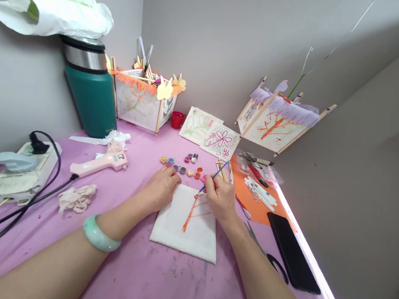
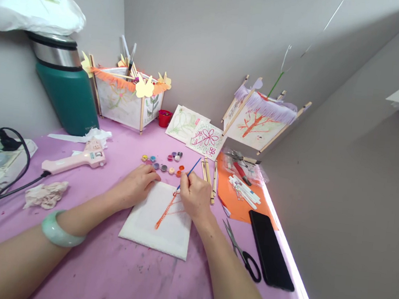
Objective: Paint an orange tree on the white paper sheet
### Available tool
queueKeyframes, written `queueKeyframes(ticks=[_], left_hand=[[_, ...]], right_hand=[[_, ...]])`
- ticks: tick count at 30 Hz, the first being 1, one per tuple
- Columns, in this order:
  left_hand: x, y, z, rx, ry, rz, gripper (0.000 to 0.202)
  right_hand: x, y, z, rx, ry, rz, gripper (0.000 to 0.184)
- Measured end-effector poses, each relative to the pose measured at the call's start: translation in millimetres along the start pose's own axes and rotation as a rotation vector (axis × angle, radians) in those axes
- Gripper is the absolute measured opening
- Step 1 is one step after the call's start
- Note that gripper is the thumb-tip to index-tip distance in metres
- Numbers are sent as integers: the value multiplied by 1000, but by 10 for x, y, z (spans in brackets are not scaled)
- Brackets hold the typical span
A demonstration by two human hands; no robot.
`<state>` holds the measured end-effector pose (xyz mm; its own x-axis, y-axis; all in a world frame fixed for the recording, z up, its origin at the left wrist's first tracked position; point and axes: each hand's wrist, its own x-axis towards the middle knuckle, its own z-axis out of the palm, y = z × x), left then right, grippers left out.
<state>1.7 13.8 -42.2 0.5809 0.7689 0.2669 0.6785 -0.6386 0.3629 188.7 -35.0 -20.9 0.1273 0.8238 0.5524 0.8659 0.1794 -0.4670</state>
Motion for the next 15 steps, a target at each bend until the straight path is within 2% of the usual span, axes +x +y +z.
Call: queueKeyframes(ticks=[8,15], left_hand=[[-5,2,-4,2,10,0,27],[-8,5,-8,-3,14,1,27]], right_hand=[[-1,-13,3,43,48,-15,38],[23,25,-38,7,31,-12,39]])
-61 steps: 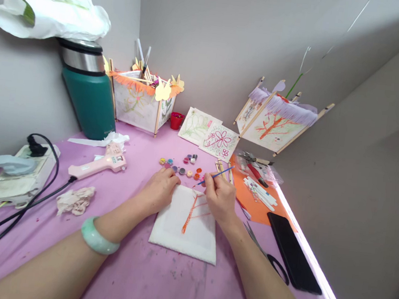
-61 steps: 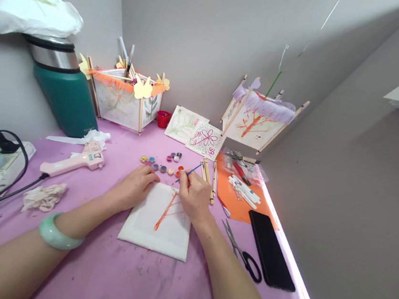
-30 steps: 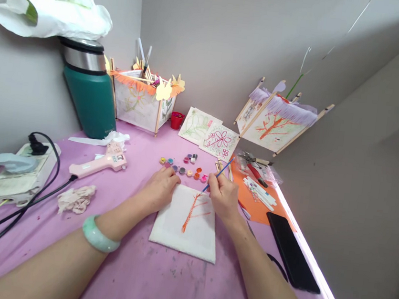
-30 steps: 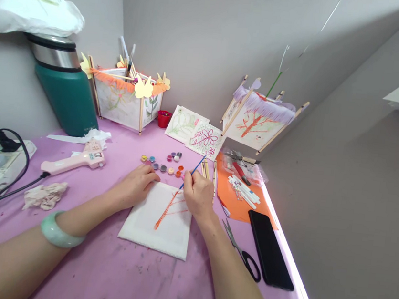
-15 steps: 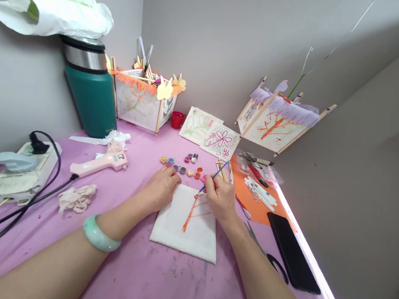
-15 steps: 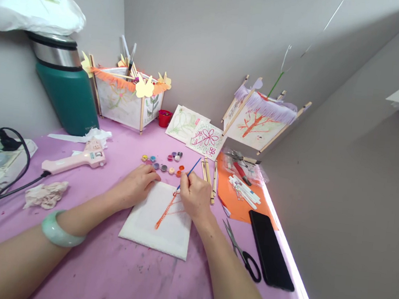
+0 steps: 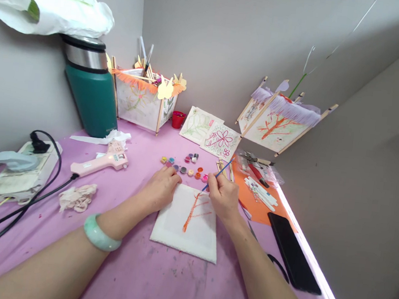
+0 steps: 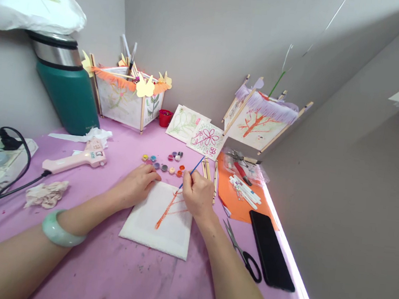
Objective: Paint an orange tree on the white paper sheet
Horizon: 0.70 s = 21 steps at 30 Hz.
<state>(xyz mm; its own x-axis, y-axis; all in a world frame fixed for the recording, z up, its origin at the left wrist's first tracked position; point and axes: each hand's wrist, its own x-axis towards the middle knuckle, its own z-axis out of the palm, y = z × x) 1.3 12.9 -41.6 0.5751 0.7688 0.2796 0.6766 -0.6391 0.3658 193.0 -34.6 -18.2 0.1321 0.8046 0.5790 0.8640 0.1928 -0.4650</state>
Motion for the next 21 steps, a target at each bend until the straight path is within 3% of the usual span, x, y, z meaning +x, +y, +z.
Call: queueKeyframes(ticks=[21], left_hand=[[13,3,0,-9,-16,-16,28]], right_hand=[[-14,-17,46,99,-12,10,38]])
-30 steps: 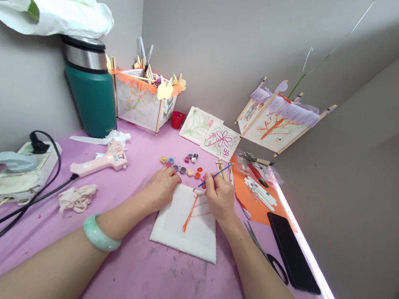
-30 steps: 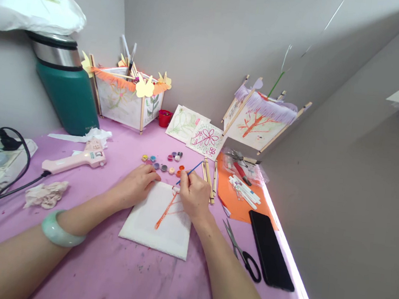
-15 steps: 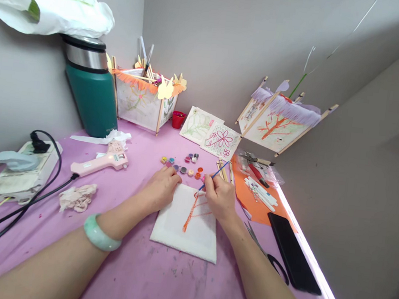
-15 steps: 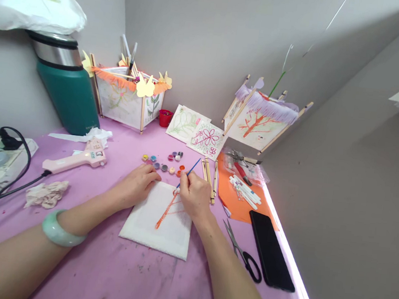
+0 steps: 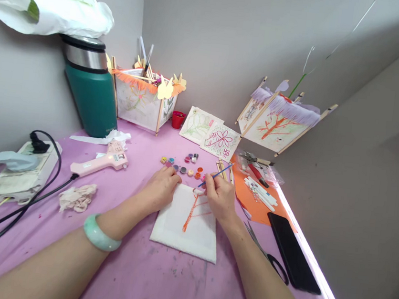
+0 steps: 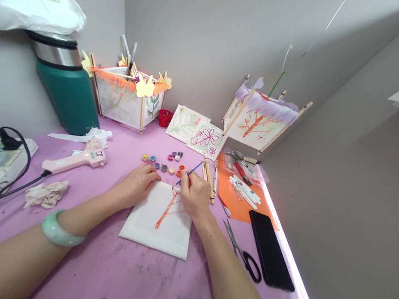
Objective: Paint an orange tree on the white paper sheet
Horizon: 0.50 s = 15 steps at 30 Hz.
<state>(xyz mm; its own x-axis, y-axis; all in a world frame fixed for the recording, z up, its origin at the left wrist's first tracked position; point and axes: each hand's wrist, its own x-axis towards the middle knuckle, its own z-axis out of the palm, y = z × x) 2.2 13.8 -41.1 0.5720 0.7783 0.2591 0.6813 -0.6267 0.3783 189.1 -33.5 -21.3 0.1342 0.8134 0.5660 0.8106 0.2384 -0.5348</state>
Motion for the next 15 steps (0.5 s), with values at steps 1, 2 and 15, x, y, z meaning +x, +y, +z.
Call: queueKeyframes(ticks=[1,2,15], left_hand=[[-2,2,0,0,-1,3,28],[-6,4,-2,1,-3,3,28],[-3,48,-85,-7,66,-155,29]], right_hand=[[5,3,-3,35,13,5,37],[12,10,-11,70,32,14,35],[242,77,-9,-107,-8,57,35]])
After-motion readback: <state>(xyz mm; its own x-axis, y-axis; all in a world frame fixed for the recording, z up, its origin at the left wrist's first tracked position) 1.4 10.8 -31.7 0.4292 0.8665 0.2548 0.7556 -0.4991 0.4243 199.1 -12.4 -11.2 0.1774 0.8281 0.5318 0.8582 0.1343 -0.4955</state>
